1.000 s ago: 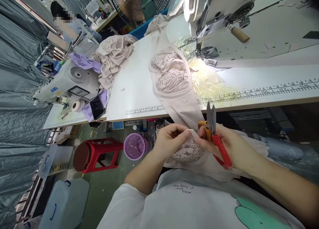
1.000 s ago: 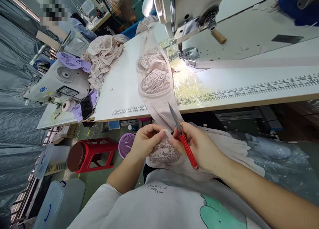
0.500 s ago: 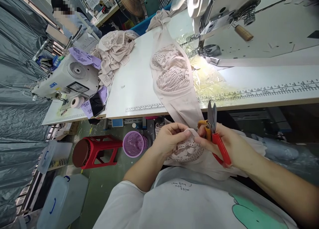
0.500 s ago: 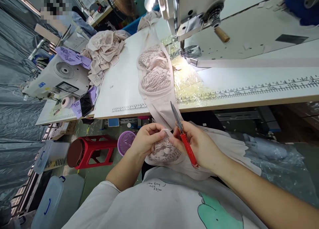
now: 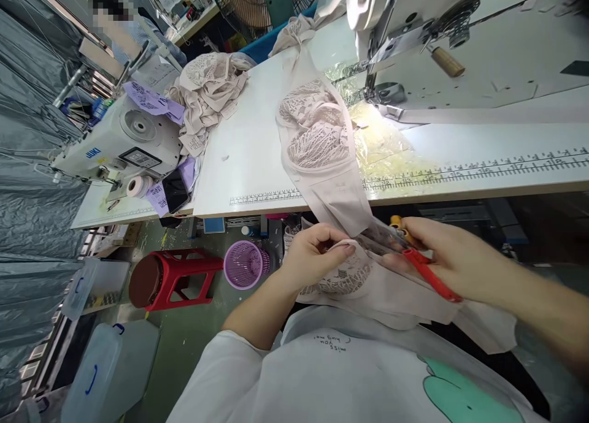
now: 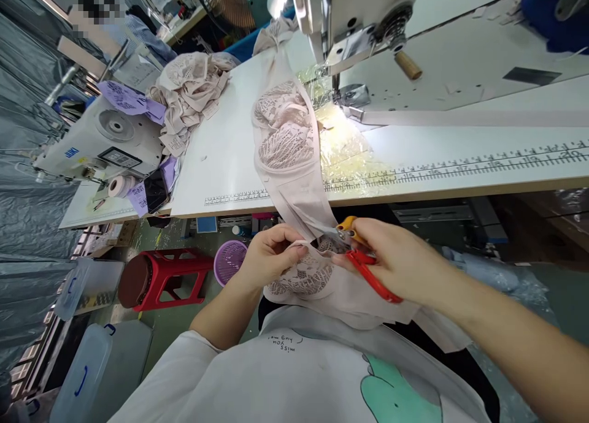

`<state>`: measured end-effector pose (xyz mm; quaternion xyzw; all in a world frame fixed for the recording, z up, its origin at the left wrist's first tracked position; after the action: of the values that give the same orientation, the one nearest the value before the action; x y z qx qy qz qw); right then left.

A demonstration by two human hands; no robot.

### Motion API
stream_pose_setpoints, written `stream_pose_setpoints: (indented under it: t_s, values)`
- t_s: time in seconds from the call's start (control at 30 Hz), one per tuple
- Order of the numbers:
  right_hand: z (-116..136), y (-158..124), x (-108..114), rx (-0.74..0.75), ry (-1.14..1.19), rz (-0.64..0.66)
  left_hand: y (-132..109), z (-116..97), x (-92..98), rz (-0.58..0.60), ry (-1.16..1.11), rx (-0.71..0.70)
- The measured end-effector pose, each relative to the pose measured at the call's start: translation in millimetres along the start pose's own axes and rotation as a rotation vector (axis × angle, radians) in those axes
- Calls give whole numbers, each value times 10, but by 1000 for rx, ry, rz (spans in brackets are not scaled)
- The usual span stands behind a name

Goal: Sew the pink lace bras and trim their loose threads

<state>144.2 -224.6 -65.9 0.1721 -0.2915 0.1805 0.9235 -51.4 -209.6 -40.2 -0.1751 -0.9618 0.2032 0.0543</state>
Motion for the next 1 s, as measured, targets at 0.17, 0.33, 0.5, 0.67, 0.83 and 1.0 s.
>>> stream_pose_setpoints:
  t_s: [0.17, 0.33, 0.5, 0.67, 0.83, 1.0]
  values:
    - [-296, -240, 158, -21, -282, 184, 6, -24, -20, 48, 63, -23]
    - [-240, -277, 248, -56, -375, 199, 3, -49, -47, 55, 83, -2]
    - [-118, -181, 343, -146, -413, 275, -17, -60, -53, 60, 61, 70]
    - [-94, -208, 406, -188, -446, 288, -14, -12, -47, 87, 37, 136]
    - [-32, -238, 397, -167, -417, 285, -5, -39, -67, 108, 4, 141]
    - [-47, -230, 350, -95, -407, 243, -4, -62, -111, 188, -21, 187]
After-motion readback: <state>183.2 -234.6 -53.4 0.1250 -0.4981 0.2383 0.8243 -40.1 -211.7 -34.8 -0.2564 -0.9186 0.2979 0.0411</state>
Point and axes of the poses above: each hand's wrist, its own y-axis towards the middle knuckle, its own x-axis out of the back of the hand, z = x × y, the point moved 5 cm from there along y, towards the middle knuckle, and after that the axes turned 15 degrees about x, right-handed, at the moved point
